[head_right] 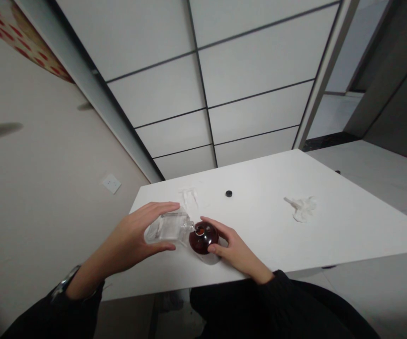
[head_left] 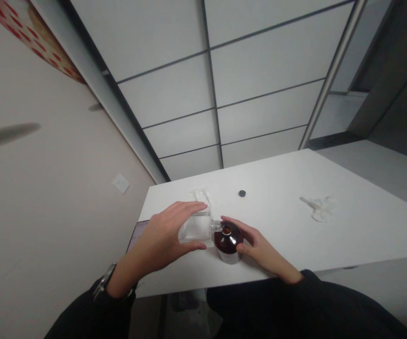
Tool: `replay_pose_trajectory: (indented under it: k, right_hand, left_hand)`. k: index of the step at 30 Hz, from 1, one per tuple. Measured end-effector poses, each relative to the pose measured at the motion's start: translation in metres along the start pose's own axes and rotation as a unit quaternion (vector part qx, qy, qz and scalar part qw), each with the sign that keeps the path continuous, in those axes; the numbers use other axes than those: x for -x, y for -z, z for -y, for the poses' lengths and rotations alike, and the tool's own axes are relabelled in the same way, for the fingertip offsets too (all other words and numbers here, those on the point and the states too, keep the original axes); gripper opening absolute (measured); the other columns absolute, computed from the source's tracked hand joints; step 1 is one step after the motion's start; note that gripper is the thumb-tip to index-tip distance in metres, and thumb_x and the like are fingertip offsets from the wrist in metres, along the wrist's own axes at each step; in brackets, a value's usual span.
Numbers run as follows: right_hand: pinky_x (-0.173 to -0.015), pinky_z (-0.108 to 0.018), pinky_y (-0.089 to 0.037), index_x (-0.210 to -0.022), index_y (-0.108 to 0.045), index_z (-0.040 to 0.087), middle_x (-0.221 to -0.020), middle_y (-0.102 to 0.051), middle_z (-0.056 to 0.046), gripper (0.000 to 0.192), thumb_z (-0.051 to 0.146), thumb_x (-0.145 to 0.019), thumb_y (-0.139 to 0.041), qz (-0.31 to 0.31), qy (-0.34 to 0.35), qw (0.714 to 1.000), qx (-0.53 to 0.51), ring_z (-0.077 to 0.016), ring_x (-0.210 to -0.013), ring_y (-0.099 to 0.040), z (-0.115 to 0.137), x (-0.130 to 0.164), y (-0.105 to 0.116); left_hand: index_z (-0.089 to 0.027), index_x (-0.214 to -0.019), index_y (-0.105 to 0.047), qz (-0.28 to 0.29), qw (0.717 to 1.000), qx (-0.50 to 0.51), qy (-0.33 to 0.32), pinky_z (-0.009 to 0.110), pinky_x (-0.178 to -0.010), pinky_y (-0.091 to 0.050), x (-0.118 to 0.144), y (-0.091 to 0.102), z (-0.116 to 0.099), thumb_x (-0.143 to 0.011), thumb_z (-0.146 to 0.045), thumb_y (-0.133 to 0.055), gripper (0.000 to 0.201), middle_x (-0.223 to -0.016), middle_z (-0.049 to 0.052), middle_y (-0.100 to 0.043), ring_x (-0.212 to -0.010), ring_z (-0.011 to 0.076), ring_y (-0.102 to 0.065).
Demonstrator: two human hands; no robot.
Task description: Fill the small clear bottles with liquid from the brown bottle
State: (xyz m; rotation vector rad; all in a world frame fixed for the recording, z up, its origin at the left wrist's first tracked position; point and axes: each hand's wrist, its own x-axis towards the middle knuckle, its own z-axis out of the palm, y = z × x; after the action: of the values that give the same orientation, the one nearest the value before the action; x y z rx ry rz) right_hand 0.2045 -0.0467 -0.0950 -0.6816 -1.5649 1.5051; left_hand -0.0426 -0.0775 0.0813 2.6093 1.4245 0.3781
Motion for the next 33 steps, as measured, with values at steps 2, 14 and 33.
replay_pose_trajectory:
  k: [2,14,33]
  right_hand:
    - [-0.125,-0.059,-0.032,-0.149,-0.056,0.027,-0.153,-0.059,-0.014,0.088,0.074,-0.077,-0.075,0.001,-0.002,1.000,-0.002,-0.0367,-0.145,-0.052,0.000,0.000,0.000]
    - [-0.126,-0.060,-0.030,-0.150,-0.055,0.028,-0.155,-0.057,-0.013,0.087,0.074,-0.078,-0.075,0.005,0.000,1.000,-0.006,-0.0368,-0.147,-0.050,-0.004,0.000,0.000]
    - [-0.125,-0.060,-0.031,-0.148,-0.057,0.029,-0.153,-0.059,-0.012,0.087,0.074,-0.077,-0.076,0.001,0.001,1.000,-0.004,-0.0363,-0.145,-0.052,0.000,0.000,-0.001]
  left_hand:
    - [-0.026,-0.142,-0.057,0.004,1.000,-0.007,0.000,0.048,-0.112,-0.053,0.000,0.001,0.000,-0.082,-0.041,-0.086,0.069,-0.144,0.010,-0.066,-0.133,0.0306,-0.062]
    - [-0.025,-0.143,-0.057,0.014,1.000,-0.025,0.000,0.048,-0.111,-0.053,-0.003,0.006,-0.003,-0.082,-0.042,-0.086,0.070,-0.144,0.010,-0.066,-0.134,0.0318,-0.061]
    - [-0.025,-0.142,-0.057,0.021,0.999,-0.045,-0.009,0.049,-0.109,-0.055,-0.006,0.012,-0.007,-0.080,-0.042,-0.087,0.071,-0.143,0.010,-0.066,-0.133,0.0316,-0.062]
